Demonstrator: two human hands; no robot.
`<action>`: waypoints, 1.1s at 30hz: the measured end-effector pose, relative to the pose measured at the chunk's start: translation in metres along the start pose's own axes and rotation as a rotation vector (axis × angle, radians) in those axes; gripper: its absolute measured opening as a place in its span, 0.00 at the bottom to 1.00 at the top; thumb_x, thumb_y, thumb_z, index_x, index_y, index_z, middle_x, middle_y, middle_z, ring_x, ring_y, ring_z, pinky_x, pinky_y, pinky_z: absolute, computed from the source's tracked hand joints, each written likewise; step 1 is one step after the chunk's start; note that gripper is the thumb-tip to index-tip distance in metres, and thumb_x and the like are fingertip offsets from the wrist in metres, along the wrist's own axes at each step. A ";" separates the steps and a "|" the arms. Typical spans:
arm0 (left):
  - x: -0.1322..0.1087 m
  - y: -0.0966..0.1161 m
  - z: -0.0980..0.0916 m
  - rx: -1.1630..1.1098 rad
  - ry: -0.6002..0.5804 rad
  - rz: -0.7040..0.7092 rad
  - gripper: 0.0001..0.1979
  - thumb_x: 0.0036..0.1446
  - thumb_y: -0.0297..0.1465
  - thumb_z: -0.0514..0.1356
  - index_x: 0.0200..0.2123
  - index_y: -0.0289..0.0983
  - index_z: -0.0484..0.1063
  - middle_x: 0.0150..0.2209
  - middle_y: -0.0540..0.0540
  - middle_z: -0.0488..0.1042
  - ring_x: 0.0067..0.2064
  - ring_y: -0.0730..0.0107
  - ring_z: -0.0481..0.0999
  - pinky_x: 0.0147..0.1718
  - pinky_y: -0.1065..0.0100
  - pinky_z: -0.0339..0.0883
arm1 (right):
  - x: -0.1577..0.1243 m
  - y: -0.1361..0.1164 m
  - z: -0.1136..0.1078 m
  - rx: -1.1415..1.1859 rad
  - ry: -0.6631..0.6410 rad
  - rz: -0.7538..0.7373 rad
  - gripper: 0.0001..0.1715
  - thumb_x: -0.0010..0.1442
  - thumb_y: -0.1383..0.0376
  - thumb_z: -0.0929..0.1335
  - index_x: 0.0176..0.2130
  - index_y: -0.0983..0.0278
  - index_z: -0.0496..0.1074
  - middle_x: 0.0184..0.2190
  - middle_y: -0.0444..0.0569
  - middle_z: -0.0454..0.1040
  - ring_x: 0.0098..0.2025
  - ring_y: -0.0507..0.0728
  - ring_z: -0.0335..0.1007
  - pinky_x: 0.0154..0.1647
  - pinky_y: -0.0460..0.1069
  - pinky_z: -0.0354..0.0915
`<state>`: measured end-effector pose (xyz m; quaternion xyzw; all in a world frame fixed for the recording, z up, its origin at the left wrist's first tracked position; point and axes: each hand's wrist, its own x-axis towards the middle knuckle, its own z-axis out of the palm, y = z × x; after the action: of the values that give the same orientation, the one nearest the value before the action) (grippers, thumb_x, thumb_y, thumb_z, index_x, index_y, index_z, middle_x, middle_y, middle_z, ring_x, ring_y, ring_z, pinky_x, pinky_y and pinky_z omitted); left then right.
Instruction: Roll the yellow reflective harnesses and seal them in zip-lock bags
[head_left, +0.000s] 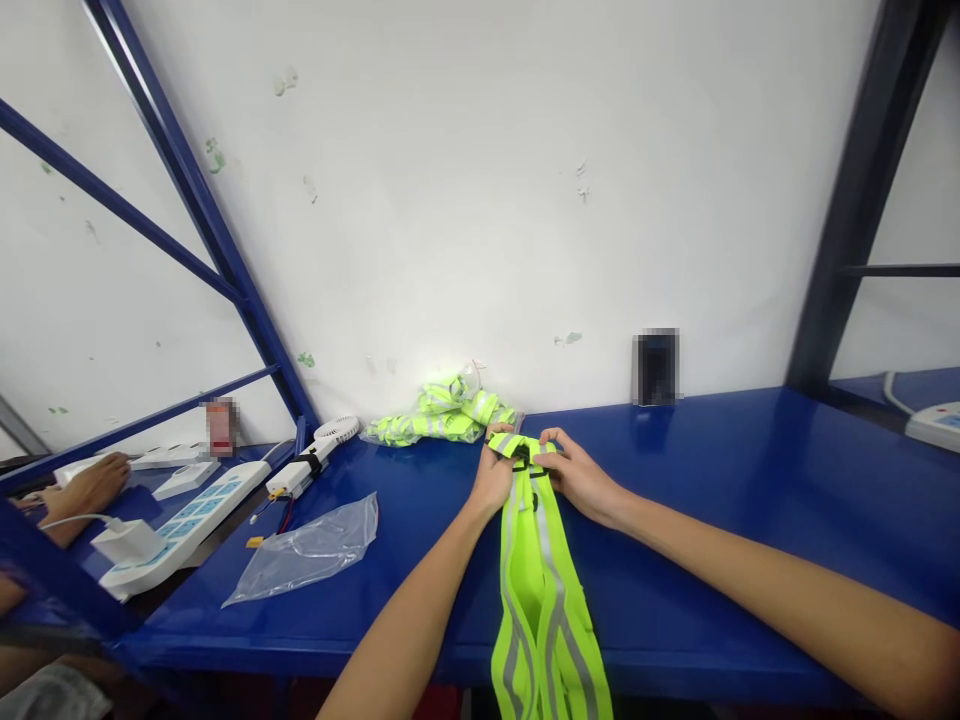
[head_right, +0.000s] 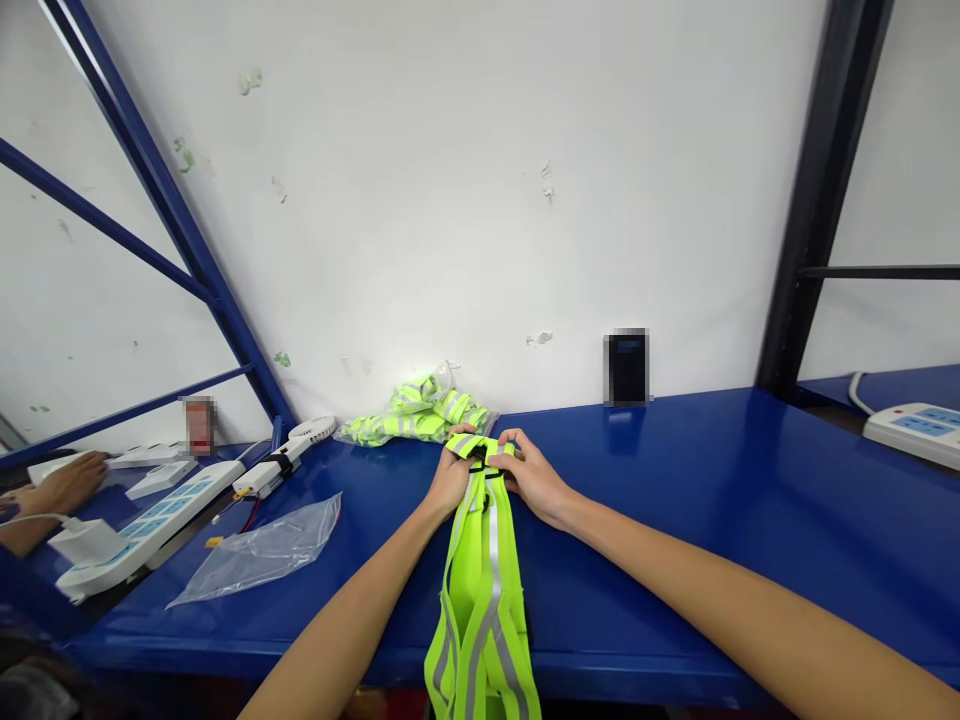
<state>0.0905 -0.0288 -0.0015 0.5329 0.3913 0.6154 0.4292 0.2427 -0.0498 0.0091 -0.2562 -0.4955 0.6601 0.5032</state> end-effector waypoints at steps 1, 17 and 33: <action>-0.001 0.003 0.001 -0.076 -0.001 -0.072 0.17 0.43 0.24 0.60 0.40 0.39 0.69 0.32 0.51 0.73 0.37 0.67 0.73 0.40 0.67 0.65 | 0.001 -0.001 -0.002 0.015 0.013 0.017 0.20 0.49 0.64 0.73 0.38 0.57 0.59 0.27 0.37 0.69 0.28 0.51 0.66 0.30 0.45 0.64; -0.006 0.007 0.014 -0.320 -0.158 -0.265 0.28 0.54 0.45 0.61 0.55 0.36 0.70 0.42 0.42 0.80 0.46 0.53 0.77 0.47 0.59 0.69 | 0.011 -0.005 -0.024 -0.546 0.231 -0.417 0.28 0.51 0.67 0.69 0.51 0.60 0.64 0.51 0.52 0.71 0.53 0.61 0.68 0.52 0.56 0.68; -0.010 0.011 0.020 -0.355 -0.184 -0.275 0.31 0.54 0.48 0.60 0.56 0.37 0.64 0.44 0.40 0.77 0.46 0.55 0.77 0.47 0.58 0.69 | 0.013 -0.001 -0.030 -0.661 0.217 -0.646 0.16 0.59 0.68 0.63 0.46 0.59 0.70 0.47 0.50 0.71 0.51 0.59 0.68 0.52 0.55 0.66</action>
<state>0.1100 -0.0414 0.0079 0.4444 0.3050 0.5593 0.6298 0.2639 -0.0261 0.0003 -0.3030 -0.6777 0.2461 0.6232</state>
